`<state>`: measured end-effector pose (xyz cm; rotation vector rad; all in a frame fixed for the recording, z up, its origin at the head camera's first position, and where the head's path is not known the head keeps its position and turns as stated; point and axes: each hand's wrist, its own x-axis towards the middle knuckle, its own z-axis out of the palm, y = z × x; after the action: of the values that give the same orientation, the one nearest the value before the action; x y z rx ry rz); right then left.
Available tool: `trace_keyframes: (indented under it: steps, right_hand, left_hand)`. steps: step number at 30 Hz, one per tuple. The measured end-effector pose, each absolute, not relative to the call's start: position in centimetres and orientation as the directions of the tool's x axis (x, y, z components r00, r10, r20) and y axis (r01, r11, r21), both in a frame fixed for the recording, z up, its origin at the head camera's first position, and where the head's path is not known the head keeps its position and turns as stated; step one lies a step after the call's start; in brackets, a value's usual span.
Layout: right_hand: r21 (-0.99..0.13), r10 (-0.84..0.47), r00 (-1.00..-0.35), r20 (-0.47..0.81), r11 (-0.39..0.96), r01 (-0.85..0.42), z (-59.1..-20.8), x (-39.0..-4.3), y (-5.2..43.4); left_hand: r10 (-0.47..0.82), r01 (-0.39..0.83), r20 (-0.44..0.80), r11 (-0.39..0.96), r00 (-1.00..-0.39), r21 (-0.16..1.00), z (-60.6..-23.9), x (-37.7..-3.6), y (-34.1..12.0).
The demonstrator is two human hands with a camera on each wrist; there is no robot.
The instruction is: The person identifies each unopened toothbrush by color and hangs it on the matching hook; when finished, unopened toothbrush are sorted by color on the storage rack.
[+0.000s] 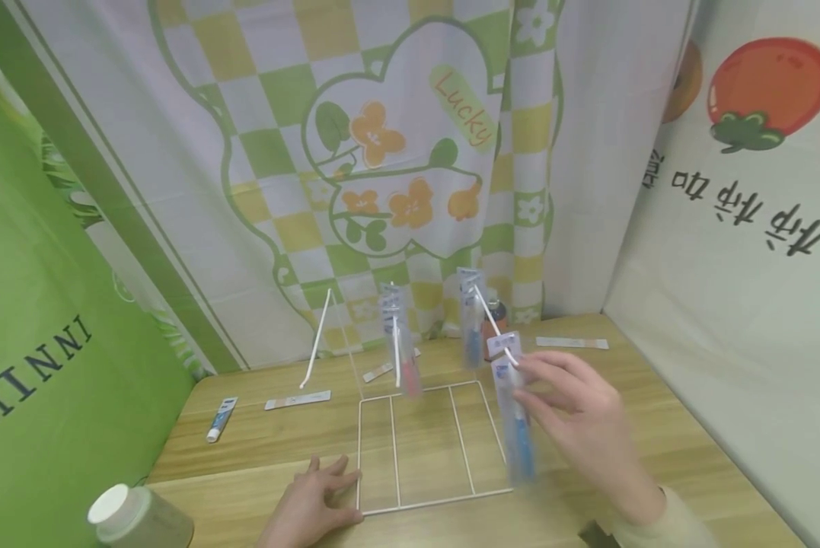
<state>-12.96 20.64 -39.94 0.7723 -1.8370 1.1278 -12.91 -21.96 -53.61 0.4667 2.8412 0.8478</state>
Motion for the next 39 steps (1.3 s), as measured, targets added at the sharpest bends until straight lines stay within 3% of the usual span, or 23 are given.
trace_keyframes:
  steps: [7,21,39]
  right_hand:
    - [-0.458,-0.053,-0.525,0.849,0.421,-0.783,-40.4,-15.2,19.5]
    - [-0.379,-0.026,-0.477,0.879,0.569,-0.73,-40.9,-21.3,18.4]
    - [-0.417,-0.009,-0.499,0.867,0.536,-0.734,-41.1,-23.1,17.9]
  left_hand:
    - [0.326,0.239,-0.057,0.79,-0.944,0.564,-53.8,-12.9,-22.0]
    - [0.329,0.254,-0.043,0.798,-0.943,0.546,-53.7,-12.8,-22.0]
    - [0.331,0.257,-0.043,0.802,-0.943,0.54,-53.4,-12.6,-22.0]
